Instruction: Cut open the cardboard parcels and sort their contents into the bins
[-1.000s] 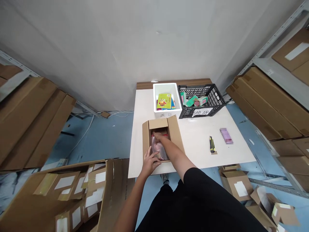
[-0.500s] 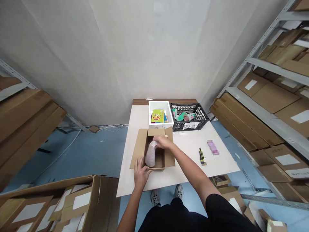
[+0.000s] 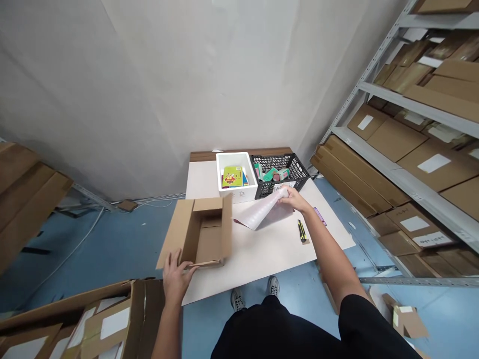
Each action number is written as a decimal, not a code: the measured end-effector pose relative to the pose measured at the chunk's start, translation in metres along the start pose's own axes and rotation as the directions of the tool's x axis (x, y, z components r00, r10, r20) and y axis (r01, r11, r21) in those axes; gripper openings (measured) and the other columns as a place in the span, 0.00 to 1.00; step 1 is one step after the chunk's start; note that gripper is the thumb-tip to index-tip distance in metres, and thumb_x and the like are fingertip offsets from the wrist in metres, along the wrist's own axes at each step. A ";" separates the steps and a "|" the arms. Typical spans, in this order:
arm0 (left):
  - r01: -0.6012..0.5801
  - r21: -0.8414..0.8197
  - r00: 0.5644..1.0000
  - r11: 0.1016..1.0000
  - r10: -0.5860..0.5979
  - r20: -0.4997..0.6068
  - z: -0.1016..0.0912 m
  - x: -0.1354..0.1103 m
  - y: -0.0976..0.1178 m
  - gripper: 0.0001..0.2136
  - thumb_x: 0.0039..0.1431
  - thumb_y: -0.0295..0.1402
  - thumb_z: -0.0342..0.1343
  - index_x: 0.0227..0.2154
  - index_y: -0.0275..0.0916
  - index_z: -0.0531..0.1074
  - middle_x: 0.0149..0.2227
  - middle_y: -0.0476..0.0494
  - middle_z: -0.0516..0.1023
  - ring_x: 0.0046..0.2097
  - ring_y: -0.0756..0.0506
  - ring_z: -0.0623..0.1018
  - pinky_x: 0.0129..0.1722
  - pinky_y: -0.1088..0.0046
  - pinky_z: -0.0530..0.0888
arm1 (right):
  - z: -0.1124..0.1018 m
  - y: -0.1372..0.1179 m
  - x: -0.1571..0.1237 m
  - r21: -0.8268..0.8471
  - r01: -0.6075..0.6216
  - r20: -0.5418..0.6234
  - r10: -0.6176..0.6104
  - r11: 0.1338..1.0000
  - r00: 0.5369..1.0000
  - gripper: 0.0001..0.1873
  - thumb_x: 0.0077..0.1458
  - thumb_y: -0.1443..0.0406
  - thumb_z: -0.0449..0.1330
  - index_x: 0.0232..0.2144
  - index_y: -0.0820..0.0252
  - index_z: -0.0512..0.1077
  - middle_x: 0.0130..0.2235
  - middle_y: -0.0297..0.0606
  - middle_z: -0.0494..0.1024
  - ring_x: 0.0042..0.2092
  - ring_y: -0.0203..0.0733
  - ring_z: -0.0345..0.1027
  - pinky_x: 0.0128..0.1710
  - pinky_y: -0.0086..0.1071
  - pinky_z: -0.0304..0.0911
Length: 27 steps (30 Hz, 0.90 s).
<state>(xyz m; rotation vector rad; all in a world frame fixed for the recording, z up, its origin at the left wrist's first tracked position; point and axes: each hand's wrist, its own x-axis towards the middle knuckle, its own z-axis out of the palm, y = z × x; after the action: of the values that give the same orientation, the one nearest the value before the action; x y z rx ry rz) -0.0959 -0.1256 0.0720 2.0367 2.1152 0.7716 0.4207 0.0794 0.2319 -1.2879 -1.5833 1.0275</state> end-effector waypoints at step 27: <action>-0.351 -0.479 0.865 0.805 0.474 0.162 0.078 0.027 0.236 0.17 0.66 0.24 0.53 0.52 0.47 0.79 0.61 0.40 0.77 0.69 0.35 0.68 0.63 0.48 0.74 | 0.102 0.263 -0.115 -0.824 -0.421 -0.028 0.716 0.378 0.698 0.45 0.63 0.61 0.60 0.77 0.46 0.46 0.79 0.46 0.34 0.77 0.66 0.33 0.68 0.52 0.48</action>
<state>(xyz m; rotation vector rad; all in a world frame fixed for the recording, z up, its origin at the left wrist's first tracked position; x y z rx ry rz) 0.1473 -0.0836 0.1114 2.2062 1.2132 0.8545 0.4201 -0.0065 -0.0608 -2.5764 -2.0006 1.0032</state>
